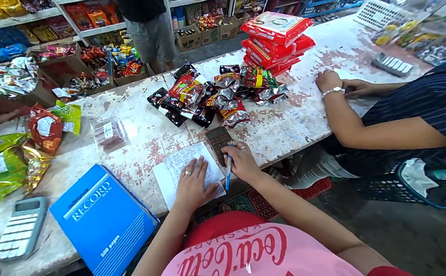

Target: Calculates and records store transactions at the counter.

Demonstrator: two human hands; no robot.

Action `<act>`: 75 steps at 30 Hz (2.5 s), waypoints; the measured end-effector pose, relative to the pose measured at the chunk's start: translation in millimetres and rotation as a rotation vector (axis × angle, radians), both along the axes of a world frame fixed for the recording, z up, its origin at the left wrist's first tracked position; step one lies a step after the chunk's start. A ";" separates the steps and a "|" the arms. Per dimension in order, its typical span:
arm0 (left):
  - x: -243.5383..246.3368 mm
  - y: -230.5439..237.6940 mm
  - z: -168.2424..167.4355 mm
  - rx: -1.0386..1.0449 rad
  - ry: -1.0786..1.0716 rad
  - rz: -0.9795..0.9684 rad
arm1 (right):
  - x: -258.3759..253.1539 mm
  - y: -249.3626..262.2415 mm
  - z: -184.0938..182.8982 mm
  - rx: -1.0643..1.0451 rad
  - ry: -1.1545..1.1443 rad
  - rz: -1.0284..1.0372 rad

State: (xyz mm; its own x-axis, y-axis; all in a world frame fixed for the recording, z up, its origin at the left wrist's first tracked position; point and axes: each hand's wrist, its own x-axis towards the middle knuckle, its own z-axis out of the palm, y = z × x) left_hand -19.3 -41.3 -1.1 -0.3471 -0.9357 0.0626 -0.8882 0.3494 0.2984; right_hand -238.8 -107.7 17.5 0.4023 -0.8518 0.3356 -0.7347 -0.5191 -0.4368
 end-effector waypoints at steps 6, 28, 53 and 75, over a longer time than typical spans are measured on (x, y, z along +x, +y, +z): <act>0.0 1.9 2.5 -0.007 0.030 -0.035 | -11.2 31.1 -4.2 -0.001 -0.020 0.086; 1.0 5.1 -0.9 -0.056 0.004 -0.037 | -24.7 10.2 -6.1 0.051 -0.017 -0.039; -0.5 -4.5 19.4 0.210 -0.008 -0.034 | -0.6 9.4 2.1 0.036 -0.007 0.074; 0.4 4.9 0.6 -0.039 0.016 -0.050 | -36.8 16.0 -5.3 0.038 -0.065 -0.030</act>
State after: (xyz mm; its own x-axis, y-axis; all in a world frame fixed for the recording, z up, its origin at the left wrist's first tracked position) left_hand -18.9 -36.4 -0.5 -0.3918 -0.9141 0.1047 -0.8646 0.4047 0.2977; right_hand -275.5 -91.7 12.2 0.3550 -0.8757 0.3272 -0.7188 -0.4795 -0.5034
